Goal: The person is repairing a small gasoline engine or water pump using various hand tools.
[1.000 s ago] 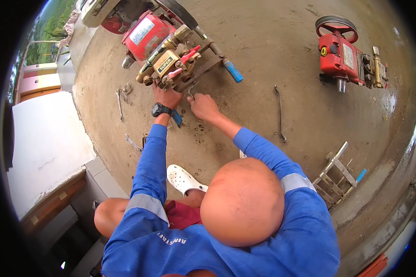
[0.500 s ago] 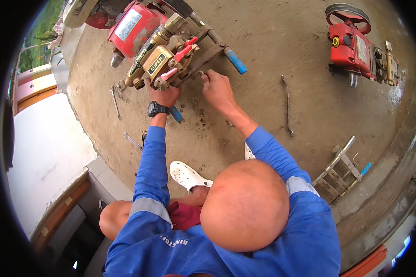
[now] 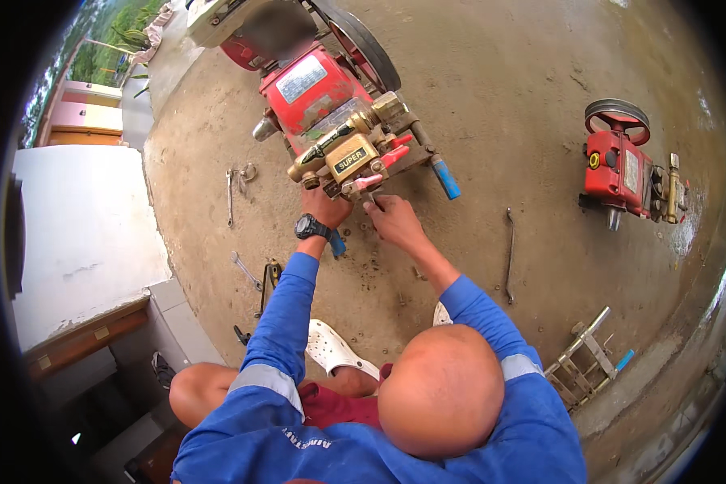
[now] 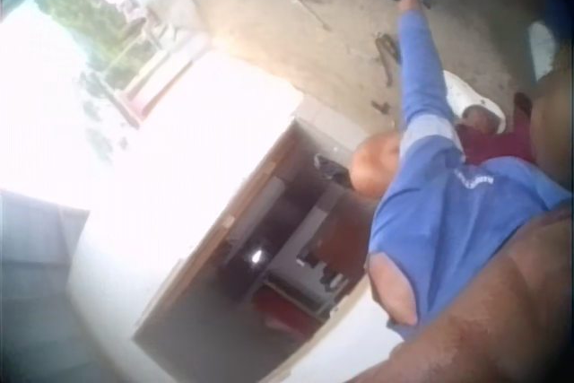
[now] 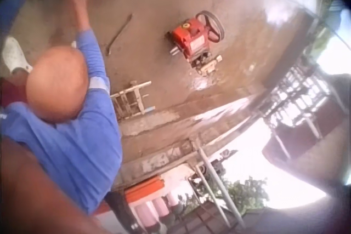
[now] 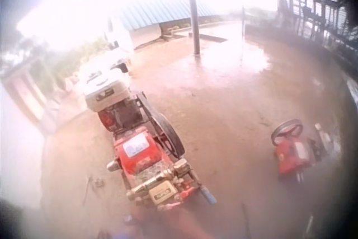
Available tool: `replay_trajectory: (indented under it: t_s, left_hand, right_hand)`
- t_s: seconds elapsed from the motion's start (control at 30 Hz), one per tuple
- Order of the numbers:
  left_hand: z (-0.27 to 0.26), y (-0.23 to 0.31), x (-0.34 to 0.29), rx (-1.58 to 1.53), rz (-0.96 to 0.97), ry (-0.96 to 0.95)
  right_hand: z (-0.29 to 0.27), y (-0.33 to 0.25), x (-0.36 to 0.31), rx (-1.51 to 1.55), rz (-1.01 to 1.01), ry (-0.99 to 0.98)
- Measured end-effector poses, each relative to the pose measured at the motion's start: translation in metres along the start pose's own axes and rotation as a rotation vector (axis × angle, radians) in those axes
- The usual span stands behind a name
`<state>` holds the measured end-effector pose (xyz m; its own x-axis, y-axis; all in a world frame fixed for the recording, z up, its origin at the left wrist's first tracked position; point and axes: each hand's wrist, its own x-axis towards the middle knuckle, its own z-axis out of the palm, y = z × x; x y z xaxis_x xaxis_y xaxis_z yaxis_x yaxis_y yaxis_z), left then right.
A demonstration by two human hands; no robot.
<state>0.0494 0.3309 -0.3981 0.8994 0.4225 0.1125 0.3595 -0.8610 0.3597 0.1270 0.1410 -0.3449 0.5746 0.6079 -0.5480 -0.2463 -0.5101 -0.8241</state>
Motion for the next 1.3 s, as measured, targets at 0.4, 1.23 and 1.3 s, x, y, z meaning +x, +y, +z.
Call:
replay_trajectory:
  t_s: [0.4,1.23,1.3]
  left_hand:
    - [0.008,0.008,0.003,-0.12,-0.041,0.01]
    - [-0.003,0.015,0.0,-0.112,-0.084,-0.008]
    - [0.004,0.006,-0.002,-0.075,-0.048,-0.061]
  right_hand:
    - [0.015,0.065,0.038,-0.27,-0.237,0.274]
    - [-0.036,0.039,0.017,0.024,-0.035,0.245]
    - [-0.011,0.058,0.032,-0.041,-0.024,0.293]
